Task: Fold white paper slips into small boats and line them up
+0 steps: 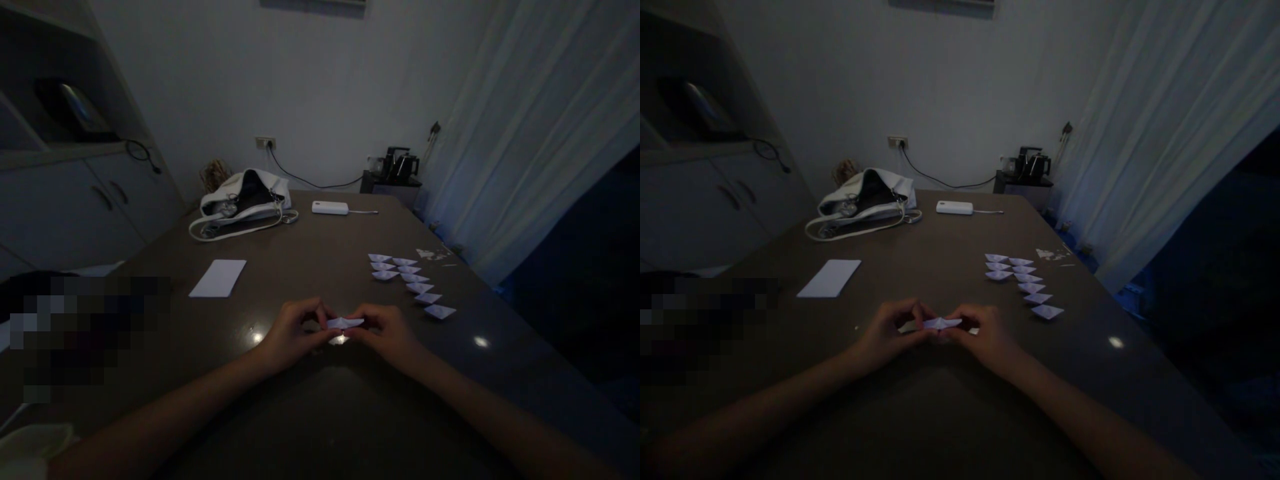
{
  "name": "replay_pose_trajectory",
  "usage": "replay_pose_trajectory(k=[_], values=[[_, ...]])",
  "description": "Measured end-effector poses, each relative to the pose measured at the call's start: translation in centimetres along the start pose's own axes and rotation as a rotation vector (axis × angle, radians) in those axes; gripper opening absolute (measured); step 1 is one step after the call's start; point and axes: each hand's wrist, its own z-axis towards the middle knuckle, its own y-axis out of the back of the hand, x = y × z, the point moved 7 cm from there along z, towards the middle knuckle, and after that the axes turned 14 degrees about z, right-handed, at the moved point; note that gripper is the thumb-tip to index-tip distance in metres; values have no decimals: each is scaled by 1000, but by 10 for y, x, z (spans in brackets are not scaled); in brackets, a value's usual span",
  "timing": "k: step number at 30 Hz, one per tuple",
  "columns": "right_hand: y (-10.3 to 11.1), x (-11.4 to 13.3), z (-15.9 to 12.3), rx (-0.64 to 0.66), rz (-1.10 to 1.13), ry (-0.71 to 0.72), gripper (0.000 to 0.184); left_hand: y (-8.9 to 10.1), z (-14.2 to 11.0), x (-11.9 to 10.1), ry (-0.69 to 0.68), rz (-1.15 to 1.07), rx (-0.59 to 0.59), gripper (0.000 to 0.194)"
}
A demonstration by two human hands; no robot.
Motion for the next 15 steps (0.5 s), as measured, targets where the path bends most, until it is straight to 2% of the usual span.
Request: replay_pose_trajectory(k=[3,8,11,15], values=[[0,-9,1,-30,95,-72,14,-1,0,1,26,0,8,21],[-1,-12,2,-40,140,-79,19,-3,0,6,84,-23,-16,19],[1,-11,2,-65,132,-75,19,-7,-1,13,143,-4,58,25],[3,-8,2,-81,120,-71,17,-11,-1,19,183,139,147,25]])
